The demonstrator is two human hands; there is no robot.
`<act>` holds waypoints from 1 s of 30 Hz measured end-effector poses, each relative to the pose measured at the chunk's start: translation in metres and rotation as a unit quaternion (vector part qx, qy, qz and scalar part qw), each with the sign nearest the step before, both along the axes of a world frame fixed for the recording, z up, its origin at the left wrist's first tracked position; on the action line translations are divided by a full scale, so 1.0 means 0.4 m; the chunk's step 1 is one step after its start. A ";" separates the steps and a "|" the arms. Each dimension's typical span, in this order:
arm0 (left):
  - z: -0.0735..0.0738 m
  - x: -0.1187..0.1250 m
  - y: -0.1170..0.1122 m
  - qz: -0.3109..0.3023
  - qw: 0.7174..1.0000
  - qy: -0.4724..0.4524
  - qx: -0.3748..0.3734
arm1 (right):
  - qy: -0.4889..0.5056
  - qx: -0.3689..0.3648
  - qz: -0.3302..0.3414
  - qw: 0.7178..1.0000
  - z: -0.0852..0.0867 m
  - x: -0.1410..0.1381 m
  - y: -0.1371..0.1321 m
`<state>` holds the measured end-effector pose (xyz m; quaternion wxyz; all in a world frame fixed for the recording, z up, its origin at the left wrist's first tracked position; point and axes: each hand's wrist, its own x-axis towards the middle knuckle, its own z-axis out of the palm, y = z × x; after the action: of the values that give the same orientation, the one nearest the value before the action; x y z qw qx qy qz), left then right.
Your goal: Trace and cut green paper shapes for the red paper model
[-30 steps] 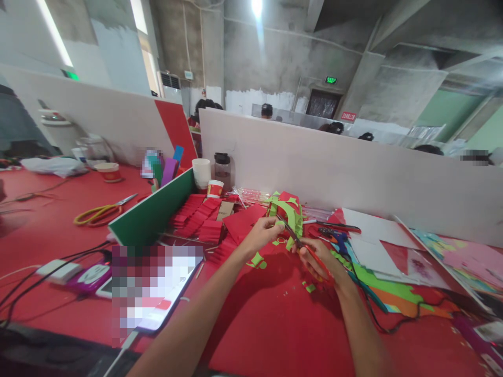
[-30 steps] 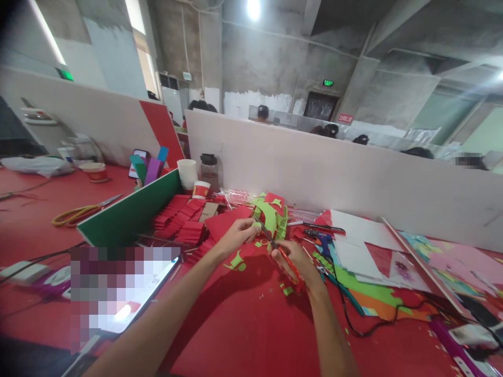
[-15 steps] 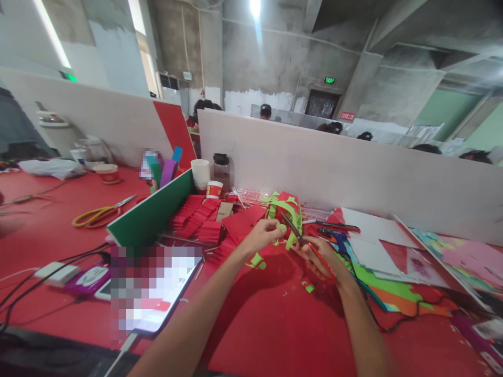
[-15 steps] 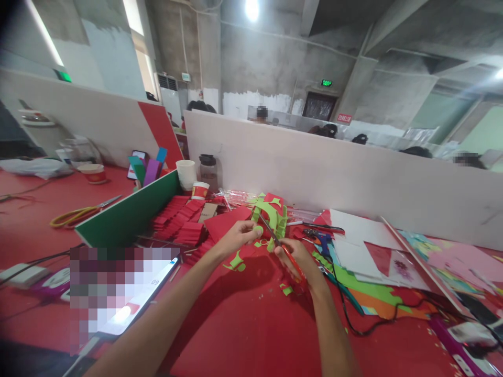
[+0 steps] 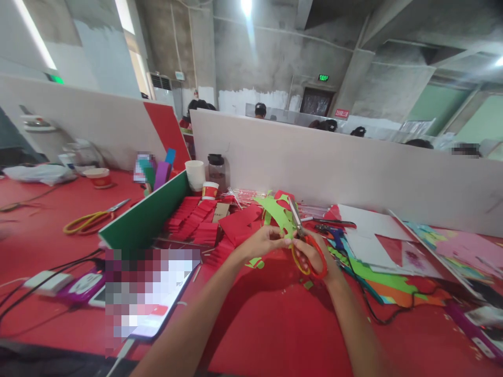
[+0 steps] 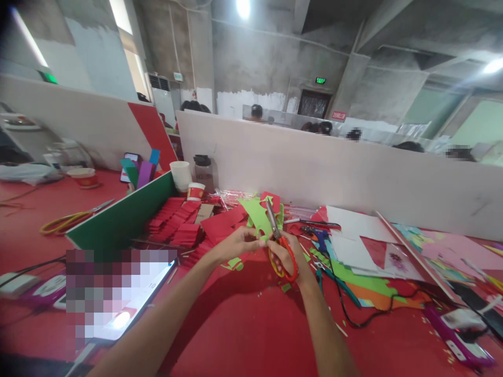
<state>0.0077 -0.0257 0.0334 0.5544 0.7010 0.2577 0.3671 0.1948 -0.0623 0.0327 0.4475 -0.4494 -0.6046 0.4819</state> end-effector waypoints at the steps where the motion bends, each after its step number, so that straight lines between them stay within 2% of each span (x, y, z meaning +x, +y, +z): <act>1: 0.000 -0.001 0.001 0.010 1.000 0.003 0.004 | 0.003 -0.005 -0.006 1.000 0.000 -0.001 -0.001; 4: -0.002 -0.003 0.010 0.041 0.999 -0.017 -0.002 | 0.008 -0.008 -0.027 1.000 0.004 -0.003 -0.002; 8: -0.010 -0.002 0.028 0.081 0.992 -0.084 -0.049 | 0.021 -0.007 -0.036 0.999 0.007 -0.004 -0.002; 14: -0.019 -0.005 0.041 0.200 0.958 -0.170 -0.114 | 0.013 0.006 -0.037 0.999 0.003 -0.003 -0.002; 20: -0.024 -0.006 0.045 0.292 0.936 -0.173 -0.096 | -0.018 0.035 -0.030 0.999 0.006 0.017 0.002; 24: -0.051 -0.002 0.058 0.344 0.927 -0.083 -0.121 | -0.029 0.038 -0.030 0.998 0.007 0.041 0.007; 28: -0.071 -0.031 0.085 0.427 0.896 -0.048 -0.114 | -0.049 0.068 -0.031 0.996 0.004 0.053 0.012; 29: -0.072 -0.043 0.093 0.465 0.878 -0.045 -0.103 | -0.054 0.077 -0.032 0.995 0.003 0.053 0.014; 30: -0.073 -0.055 0.100 0.518 0.848 -0.061 -0.096 | -0.062 0.087 -0.033 0.994 0.002 0.052 0.017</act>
<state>-0.0142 0.0145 0.0044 0.3625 0.3851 0.5831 0.6167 0.2157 -0.0556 0.0334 0.4625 -0.4576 -0.6555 0.3833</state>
